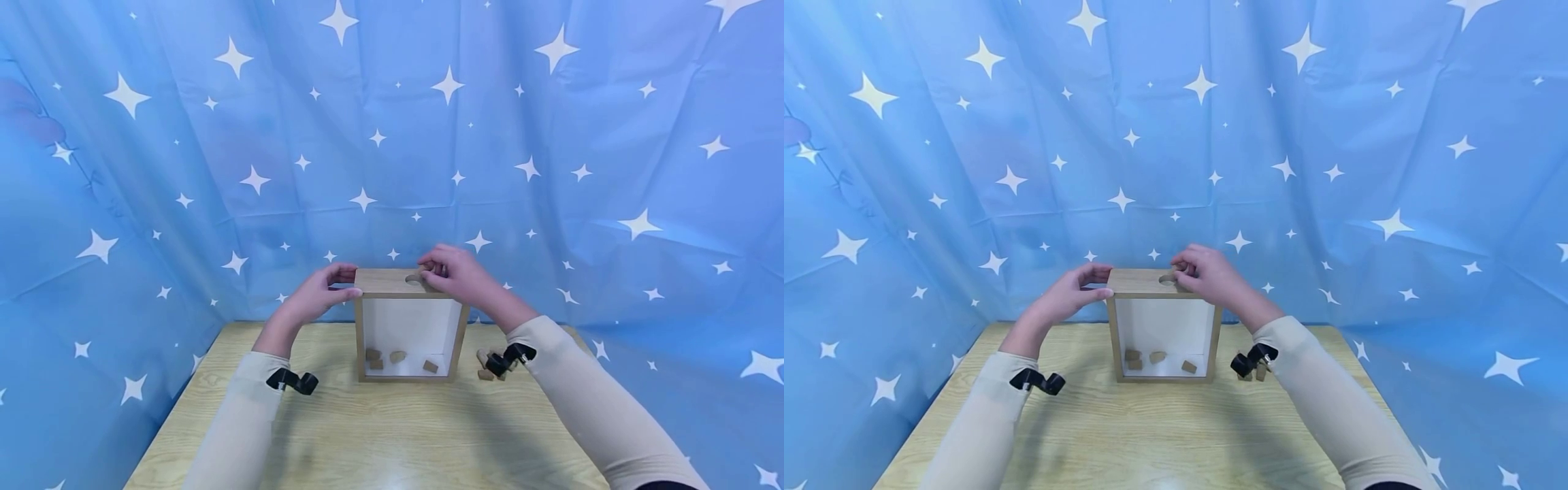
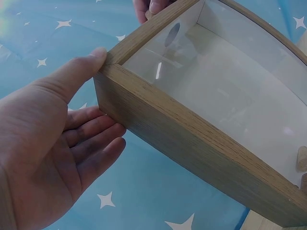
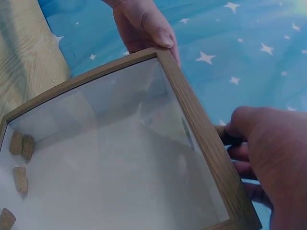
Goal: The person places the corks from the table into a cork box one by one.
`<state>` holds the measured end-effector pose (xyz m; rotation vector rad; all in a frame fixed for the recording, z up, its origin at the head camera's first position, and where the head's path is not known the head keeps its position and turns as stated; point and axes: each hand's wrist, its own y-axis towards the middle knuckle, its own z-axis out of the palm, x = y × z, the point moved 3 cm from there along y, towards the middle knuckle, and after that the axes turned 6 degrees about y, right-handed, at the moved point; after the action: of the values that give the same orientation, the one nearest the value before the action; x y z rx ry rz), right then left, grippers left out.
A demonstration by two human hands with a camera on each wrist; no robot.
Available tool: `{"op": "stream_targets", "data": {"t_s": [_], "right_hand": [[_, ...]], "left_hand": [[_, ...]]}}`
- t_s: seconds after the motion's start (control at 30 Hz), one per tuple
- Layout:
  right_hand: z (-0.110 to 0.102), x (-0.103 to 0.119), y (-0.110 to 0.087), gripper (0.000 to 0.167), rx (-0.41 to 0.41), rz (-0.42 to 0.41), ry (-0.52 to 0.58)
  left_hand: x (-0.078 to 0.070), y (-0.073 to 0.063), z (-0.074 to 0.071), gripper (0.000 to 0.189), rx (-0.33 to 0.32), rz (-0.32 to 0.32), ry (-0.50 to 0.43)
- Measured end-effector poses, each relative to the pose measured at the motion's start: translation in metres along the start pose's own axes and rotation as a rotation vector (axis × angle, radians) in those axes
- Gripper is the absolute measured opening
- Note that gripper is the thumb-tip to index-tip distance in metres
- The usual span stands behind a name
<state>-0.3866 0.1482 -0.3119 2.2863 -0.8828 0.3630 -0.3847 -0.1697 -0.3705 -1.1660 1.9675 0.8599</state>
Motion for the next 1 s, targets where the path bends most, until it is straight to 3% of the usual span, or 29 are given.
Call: {"op": "stream_targets", "data": {"t_s": [0.4,0.67,1.0], "right_hand": [[0.006,0.0,0.001,0.023,0.035,-0.048,-0.01],[0.007,-0.003,-0.001,0.023,0.025,-0.034,0.0],[-0.004,-0.006,-0.017,0.011,-0.074,-0.003,0.142]], "left_hand": [[0.001,-0.001,0.0,0.07,0.007,0.003,-0.006],[0.0,-0.001,0.0,0.07,0.002,0.0,0.005],[-0.001,-0.003,-0.002,0.071,0.008,0.0,0.01]]}}
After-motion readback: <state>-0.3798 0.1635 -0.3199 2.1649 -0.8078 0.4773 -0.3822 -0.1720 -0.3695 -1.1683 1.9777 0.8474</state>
